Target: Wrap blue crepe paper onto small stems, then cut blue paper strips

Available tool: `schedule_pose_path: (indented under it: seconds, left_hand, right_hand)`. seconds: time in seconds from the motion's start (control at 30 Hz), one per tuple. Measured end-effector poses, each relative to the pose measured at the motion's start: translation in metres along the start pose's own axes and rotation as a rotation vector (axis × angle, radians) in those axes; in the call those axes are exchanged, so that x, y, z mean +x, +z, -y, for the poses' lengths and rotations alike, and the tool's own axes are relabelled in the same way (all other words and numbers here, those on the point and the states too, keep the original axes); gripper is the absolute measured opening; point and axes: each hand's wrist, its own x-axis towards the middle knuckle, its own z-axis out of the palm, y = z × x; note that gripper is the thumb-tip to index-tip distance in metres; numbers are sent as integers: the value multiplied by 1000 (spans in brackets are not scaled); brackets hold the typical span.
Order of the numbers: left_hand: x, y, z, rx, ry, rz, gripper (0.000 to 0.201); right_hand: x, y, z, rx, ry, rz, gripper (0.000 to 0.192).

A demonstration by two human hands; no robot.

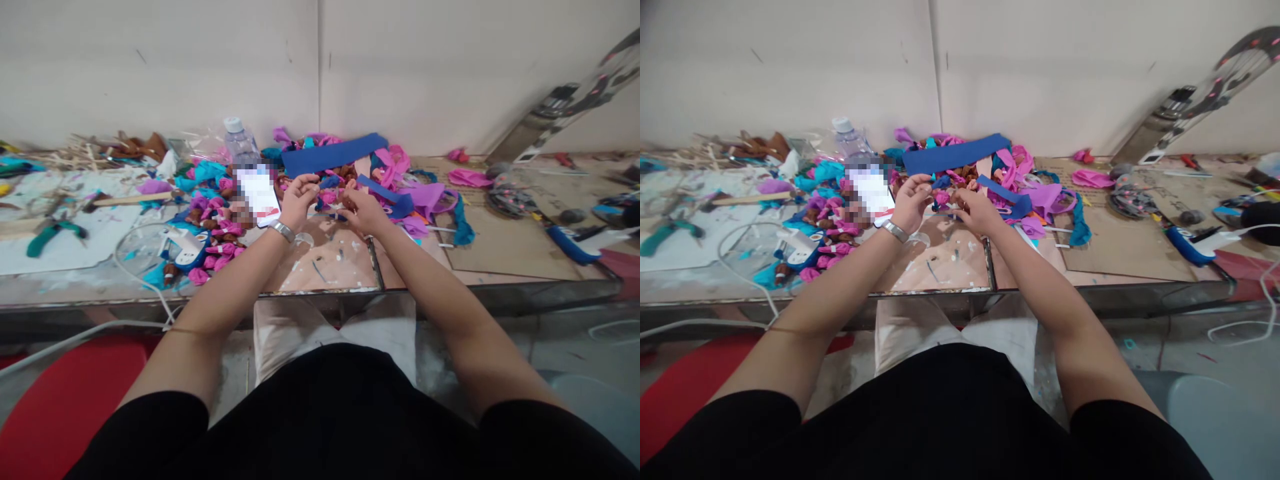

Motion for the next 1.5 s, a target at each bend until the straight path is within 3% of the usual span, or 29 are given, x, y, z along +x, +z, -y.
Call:
schedule_pose_path:
  seconds: [0.23,0.43,0.87,1.07,1.33,1.5]
  left_hand:
    - [-5,0,-4,12,-81,33,42]
    - [-5,0,-6,-34,-126,24,46]
    - [-7,2,-5,-73,-143,38,40]
    - [-7,1,-3,-31,-117,34,36]
    - [-8,4,-4,-30,-135,36,35]
    - [-9,6,-6,-60,-138,17,37]
  right_hand:
    - [0,2,-2,10,-37,2,11]
    - [-1,2,0,31,-21,11,22]
    - [0,4,-5,21,-69,14,8]
    - [0,4,-5,27,-66,24,17]
    - [0,6,-9,47,-79,31,10]
    - [1,5,-4,38,0,30,17]
